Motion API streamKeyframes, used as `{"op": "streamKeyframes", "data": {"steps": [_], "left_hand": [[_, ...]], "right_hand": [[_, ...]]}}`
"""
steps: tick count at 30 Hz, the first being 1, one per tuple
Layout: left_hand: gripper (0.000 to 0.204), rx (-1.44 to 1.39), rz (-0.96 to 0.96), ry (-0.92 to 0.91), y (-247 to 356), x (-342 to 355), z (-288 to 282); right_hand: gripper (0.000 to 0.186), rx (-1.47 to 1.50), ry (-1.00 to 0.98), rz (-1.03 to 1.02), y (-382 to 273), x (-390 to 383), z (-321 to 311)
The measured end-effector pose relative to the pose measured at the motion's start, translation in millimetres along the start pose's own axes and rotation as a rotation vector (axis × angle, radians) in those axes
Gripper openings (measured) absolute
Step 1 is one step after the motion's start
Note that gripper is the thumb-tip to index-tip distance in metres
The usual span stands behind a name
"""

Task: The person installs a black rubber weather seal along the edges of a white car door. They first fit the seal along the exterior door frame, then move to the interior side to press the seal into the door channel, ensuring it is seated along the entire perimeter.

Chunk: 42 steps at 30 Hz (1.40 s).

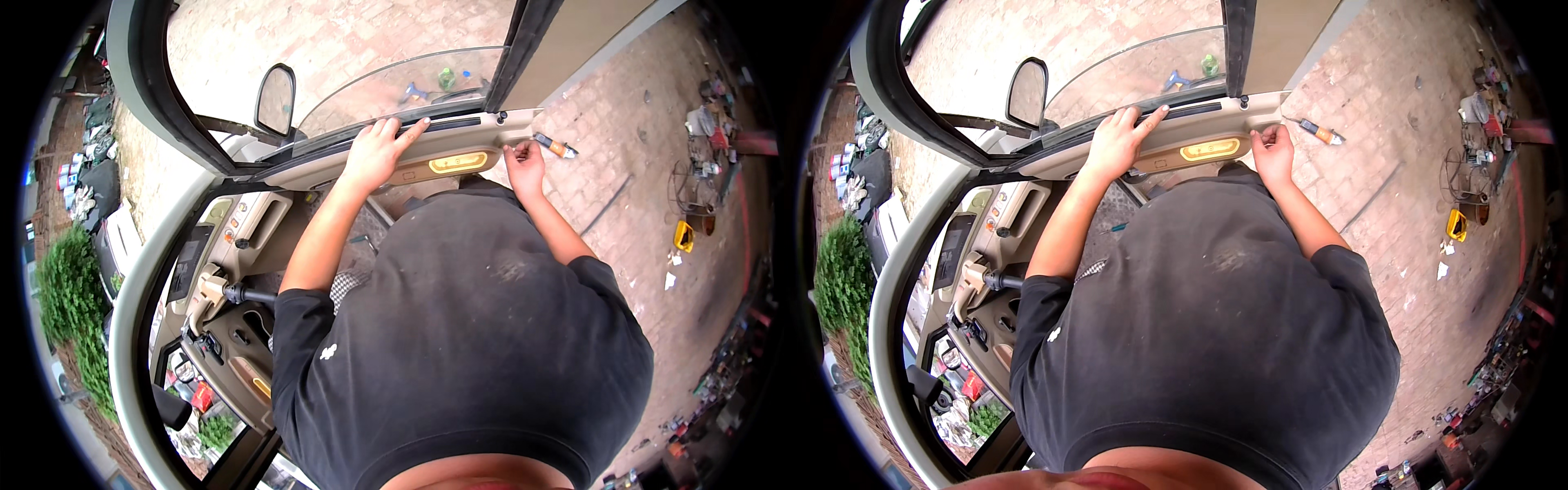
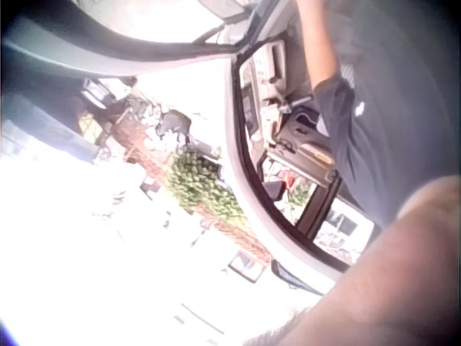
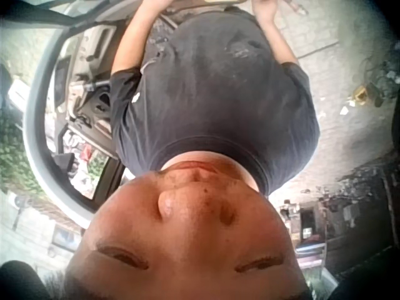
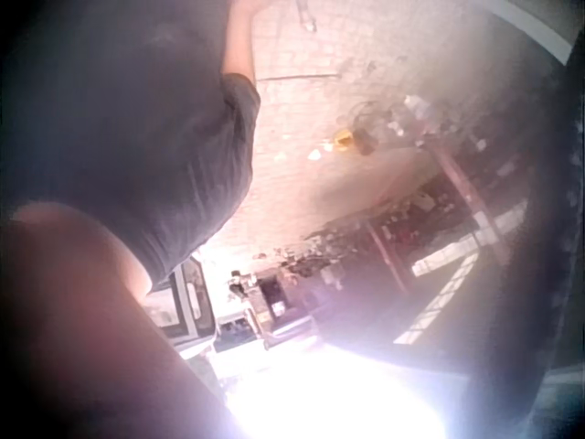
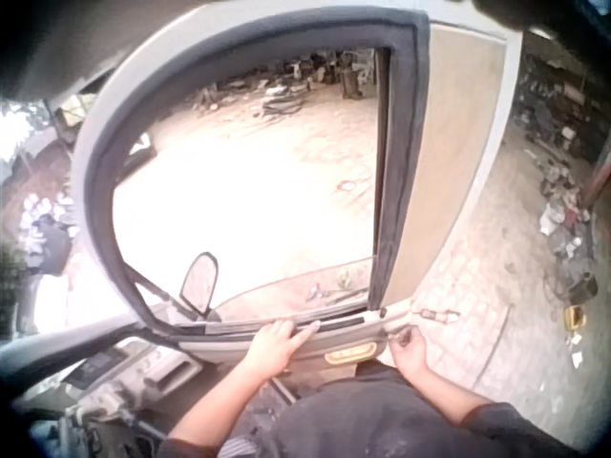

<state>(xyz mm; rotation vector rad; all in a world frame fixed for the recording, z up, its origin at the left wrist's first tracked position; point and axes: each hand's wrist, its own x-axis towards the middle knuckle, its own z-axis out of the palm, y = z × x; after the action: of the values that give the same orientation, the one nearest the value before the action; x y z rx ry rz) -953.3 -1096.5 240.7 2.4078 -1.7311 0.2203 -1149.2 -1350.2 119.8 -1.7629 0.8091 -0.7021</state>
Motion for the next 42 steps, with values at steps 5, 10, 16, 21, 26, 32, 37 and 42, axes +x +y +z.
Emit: {"op": "streamKeyframes", "data": {"steps": [5,10,16,21,26,32,37,42], "left_hand": [[0.07,0.019,-0.027,-0.022,0.2,-1.2,-4.9],[0.066,-0.028,-0.025,0.082,-10.7,-12.2,-22.1],[0.059,-0.042,-0.047,0.125,6.2,-20.8,-10.3],[0.061,-0.061,-0.109,0.185,24.7,-47.7,-6.7],[0.065,-0.188,-0.24,0.1,45.6,-90.1,1.3],[0.073,-0.28,-0.515,-0.003,50.9,-130.7,31.5],[0.066,-0.348,-0.736,0.031,59.9,-167.9,79.2],[0.066,-0.357,-0.789,-0.059,72.0,-203.9,97.3]], "right_hand": [[0.031,-0.092,-0.058,-0.089,-17.1,7.4,0.0],[0.021,-0.207,-0.259,-0.444,-39.1,11.8,24.9],[0.029,-0.062,-0.297,-0.25,-22.9,0.7,33.0],[0.029,-0.141,-0.304,-0.284,-31.6,0.2,39.4],[0.03,-0.092,-0.302,-0.23,-17.5,12.2,43.3],[0.031,0.094,-0.308,-0.183,-22.9,14.4,52.9],[0.033,0.177,-0.277,-0.056,-27.0,18.3,62.5],[0.034,0.183,-0.258,-0.101,-16.6,23.6,65.9]]}}
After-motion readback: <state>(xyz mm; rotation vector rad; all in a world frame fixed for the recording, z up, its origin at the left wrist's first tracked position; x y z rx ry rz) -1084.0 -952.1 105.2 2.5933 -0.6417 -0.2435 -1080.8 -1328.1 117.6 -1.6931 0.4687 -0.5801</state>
